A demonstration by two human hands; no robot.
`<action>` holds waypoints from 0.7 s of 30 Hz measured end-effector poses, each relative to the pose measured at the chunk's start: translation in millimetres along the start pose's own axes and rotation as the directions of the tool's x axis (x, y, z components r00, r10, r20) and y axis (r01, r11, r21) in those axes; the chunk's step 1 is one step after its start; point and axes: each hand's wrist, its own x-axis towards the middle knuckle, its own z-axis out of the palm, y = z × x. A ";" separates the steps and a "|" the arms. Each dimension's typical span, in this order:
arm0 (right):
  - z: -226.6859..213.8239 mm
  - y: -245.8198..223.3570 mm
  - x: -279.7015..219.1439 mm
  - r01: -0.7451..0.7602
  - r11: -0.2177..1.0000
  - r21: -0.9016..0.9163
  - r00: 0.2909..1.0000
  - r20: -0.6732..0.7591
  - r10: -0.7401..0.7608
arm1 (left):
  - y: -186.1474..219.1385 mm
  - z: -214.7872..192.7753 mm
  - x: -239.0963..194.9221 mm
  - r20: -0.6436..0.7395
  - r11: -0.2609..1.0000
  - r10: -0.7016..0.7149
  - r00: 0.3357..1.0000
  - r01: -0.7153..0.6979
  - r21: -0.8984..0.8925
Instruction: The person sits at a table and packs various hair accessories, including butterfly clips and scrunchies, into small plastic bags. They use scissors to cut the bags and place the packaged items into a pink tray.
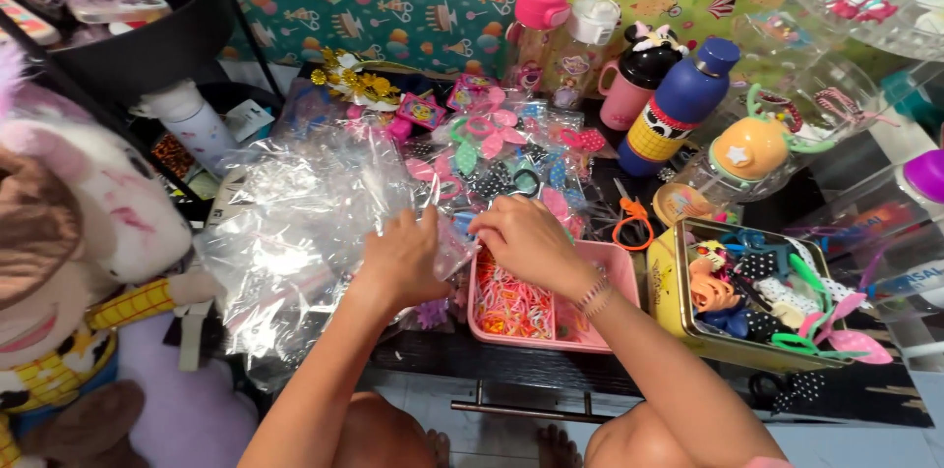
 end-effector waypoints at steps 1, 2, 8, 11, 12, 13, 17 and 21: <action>-1.6 -3.5 4.9 0.003 1.000 0.000 1.000 -0.004 -0.003 | 2.9 -6.0 -4.8 -0.004 1.000 -0.002 1.000 0.002 0.003; -3.4 -6.8 9.6 -0.040 0.997 0.072 0.999 0.019 0.038 | 6.1 -12.0 -9.6 -0.063 0.998 0.051 0.997 -0.053 -0.038; 1.0 -9.0 18.6 -0.226 0.924 0.309 0.974 0.066 0.216 | 1.3 -7.2 -10.5 -0.363 0.958 0.221 0.905 -0.271 -0.093; 4.6 -9.5 19.4 -0.250 0.921 0.298 0.968 0.062 0.243 | 1.1 -12.9 -16.2 -0.425 0.906 0.223 0.877 -0.347 -0.241; 8.2 -8.0 20.5 -0.237 0.926 0.294 0.971 0.062 0.229 | 1.9 -15.6 -19.0 -0.449 0.879 0.209 0.869 -0.369 -0.304; 22.1 5.3 24.9 -0.238 0.926 0.294 0.971 0.062 0.231 | 2.9 -15.5 -19.0 -0.449 0.878 0.211 0.868 -0.370 -0.304; 46.6 29.7 31.4 -0.158 0.910 0.383 0.985 -0.001 0.172 | 2.7 -11.1 -16.9 -0.488 0.879 0.217 0.846 -0.387 -0.280; 26.1 14.9 20.3 -0.104 0.853 0.512 0.992 -0.012 0.128 | 1.5 -8.5 -16.8 -0.451 0.904 0.197 0.871 -0.339 -0.259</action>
